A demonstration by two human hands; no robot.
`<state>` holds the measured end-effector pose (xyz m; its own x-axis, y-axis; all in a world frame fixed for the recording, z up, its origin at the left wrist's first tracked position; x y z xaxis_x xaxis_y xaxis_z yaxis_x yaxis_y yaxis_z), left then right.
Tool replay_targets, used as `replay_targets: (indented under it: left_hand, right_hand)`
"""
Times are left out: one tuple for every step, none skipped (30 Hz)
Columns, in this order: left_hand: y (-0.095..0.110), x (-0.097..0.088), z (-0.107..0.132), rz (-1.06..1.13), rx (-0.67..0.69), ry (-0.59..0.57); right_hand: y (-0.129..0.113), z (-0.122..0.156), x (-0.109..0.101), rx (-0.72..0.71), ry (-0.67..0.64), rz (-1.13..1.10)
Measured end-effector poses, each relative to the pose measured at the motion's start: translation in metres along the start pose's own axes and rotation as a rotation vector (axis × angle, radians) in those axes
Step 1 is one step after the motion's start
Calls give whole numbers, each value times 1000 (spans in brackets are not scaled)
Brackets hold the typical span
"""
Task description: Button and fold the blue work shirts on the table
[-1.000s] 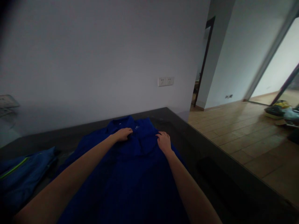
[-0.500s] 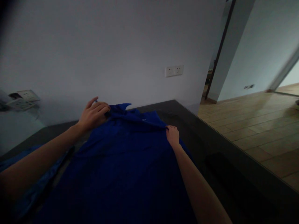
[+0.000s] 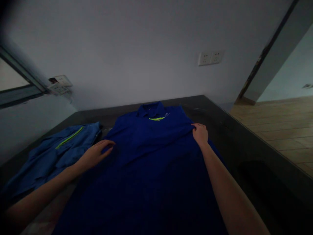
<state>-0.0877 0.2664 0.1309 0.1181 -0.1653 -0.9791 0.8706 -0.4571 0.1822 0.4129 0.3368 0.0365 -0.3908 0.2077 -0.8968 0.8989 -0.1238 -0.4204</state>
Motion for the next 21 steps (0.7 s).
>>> replay_targets:
  left_hand:
    - [-6,5,-8,47,8,-16]
    - [-12,13,-16,93,14,-36]
    - [-17,21,-24,135,11,-51]
    - [-22,29,-32,166,-7,-63]
    - [-25,36,-39,183,-37,-69]
    - [-28,42,-47,186,-71,-75]
    - [-30,46,-55,182,-103,-86]
    - [-32,49,-63,176,-132,-102]
    - [-32,50,-70,174,-158,-122]
    - [-33,50,-77,174,-179,-149]
    - [-33,49,-82,171,-193,-180]
    - [-33,48,-87,166,-199,-210]
    - [-34,47,-91,162,-198,-230]
    - [-34,45,-93,161,-194,-241]
    - [-35,44,-94,171,-195,-239]
    - [-37,43,-94,195,-205,-224]
    - [-39,42,-93,230,-225,-202]
    - [-42,42,-91,270,-246,-183]
    - [-44,42,-90,307,-262,-171]
    - [-45,42,-88,339,-269,-166]
    - [-45,41,-86,365,-267,-164]
  right_hand:
    - [0,0,0,-6,3,2]
    - [1,0,1,-8,6,6]
    - [1,0,1,-8,10,9]
    - [0,0,0,-6,13,13]
    - [0,0,0,-5,16,16]
    - [-1,0,0,-4,17,17]
    - [-2,0,-1,-3,17,16]
    - [-2,1,-1,-3,16,12]
    - [-3,1,-1,-6,14,3]
    - [-3,2,-1,-11,14,-16]
    - [-3,3,-2,-17,22,-46]
    - [-3,4,-4,-21,40,-85]
    - [-2,5,-7,-17,73,-130]
    - [-1,5,-11,-6,119,-174]
    - [-1,4,-16,9,173,-208]
    - [-1,2,-22,25,222,-226]
    - [-2,-2,-29,41,248,-219]
    - [-5,-8,-35,51,247,-193]
    - [-9,-17,-40,56,221,-157]
    - [-14,-27,-45,58,181,-118]
    - [-21,-38,-48,58,136,-82]
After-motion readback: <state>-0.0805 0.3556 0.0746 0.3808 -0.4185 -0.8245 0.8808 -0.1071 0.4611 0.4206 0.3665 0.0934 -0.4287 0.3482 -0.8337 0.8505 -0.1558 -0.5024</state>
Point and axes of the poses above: each hand's wrist, its own z-axis away from the middle knuckle, its own x-axis out of the palm, y = z × x, the point moved 3 cm from there along -z, towards the middle knuckle, and after that the axes turned 14 degrees about -y, right-handed, at the moved point
